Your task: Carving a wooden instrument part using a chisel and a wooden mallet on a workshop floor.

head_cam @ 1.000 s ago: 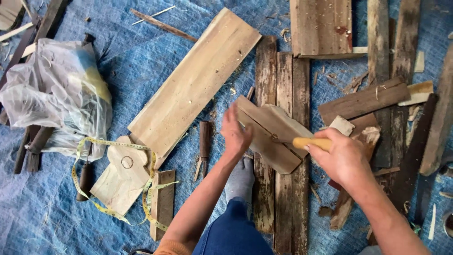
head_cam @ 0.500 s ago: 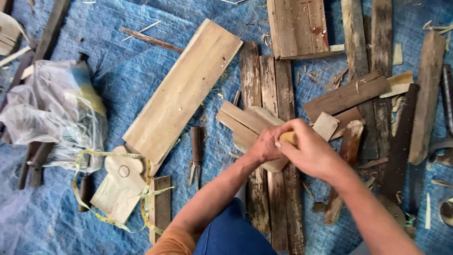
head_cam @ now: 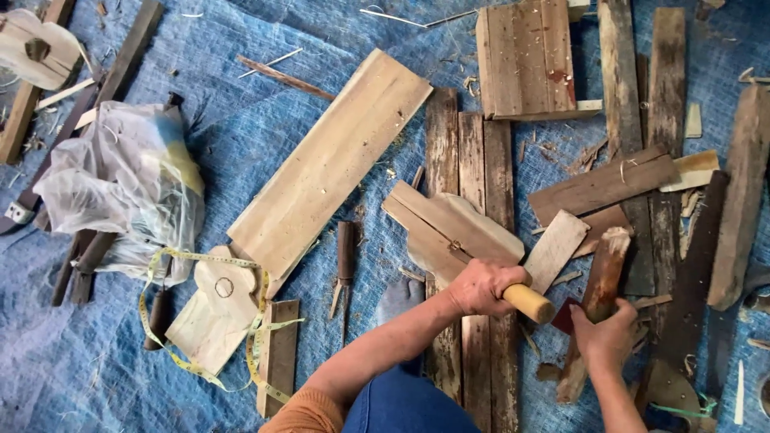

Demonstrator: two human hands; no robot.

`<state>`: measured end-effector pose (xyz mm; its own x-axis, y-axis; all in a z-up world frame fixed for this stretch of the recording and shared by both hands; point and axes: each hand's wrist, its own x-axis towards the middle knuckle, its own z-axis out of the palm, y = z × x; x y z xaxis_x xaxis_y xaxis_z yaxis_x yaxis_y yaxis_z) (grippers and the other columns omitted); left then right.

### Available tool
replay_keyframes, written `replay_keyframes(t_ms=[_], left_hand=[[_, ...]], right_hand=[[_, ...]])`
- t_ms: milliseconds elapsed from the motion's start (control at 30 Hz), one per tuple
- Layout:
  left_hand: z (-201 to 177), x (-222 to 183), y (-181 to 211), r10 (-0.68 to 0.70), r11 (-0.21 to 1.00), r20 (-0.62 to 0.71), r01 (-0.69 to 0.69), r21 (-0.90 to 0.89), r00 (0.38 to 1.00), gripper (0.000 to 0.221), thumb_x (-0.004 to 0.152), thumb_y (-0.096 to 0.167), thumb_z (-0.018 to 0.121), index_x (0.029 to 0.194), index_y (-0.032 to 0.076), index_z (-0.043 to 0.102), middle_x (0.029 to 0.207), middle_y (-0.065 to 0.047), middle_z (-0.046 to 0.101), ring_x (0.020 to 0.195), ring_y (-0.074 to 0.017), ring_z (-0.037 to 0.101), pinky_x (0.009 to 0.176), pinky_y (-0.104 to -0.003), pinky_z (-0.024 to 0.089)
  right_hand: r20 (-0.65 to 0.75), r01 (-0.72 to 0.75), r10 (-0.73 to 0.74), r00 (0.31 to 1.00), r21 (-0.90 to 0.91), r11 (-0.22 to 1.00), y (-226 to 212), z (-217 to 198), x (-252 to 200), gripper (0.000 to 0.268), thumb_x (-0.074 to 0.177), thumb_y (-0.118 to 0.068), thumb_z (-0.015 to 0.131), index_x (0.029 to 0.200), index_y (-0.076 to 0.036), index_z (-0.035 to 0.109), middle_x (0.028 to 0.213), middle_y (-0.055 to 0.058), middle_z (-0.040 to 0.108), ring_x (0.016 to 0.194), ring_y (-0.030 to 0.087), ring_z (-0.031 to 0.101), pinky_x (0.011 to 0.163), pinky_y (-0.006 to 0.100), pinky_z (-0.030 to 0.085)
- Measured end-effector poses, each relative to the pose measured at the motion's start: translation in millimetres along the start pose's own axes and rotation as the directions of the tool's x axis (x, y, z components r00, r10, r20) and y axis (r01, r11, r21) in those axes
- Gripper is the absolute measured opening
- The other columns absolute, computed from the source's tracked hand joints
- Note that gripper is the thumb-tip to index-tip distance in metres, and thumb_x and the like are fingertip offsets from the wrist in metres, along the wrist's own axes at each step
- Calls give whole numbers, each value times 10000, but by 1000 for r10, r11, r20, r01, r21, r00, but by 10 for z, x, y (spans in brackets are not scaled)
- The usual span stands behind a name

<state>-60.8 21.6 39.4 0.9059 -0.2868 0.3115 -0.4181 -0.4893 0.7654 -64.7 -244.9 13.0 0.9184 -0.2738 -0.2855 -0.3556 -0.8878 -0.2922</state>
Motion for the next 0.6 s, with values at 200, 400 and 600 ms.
replay_keyframes(t_ms=[200,400,600], left_hand=[[-101,61,56,10,1000,-93,-12,-16,996,264,733,138,706,833,176,465,648,24,550,571,-190,569,548,-320,454],[-51,114,-57,-49,995,-68,42,-94,996,224,806,170,741,892,195,535,794,71,670,598,-91,608,579,-244,531],[-235,245,8,-63,977,-153,30,-209,986,235,704,92,742,872,137,584,794,30,671,650,-145,627,636,-284,521]], right_hand=[[22,-70,68,997,77,995,181,149,219,754,777,-226,838,1342,160,520,1139,315,628,917,450,650,811,497,532],[206,-155,46,977,549,821,-211,-346,-139,385,877,-51,766,1184,111,600,933,202,661,715,275,573,602,393,443],[-25,302,-328,944,463,834,-1226,-1605,-811,527,836,-25,762,1294,95,530,1017,203,697,737,293,677,660,383,562]])
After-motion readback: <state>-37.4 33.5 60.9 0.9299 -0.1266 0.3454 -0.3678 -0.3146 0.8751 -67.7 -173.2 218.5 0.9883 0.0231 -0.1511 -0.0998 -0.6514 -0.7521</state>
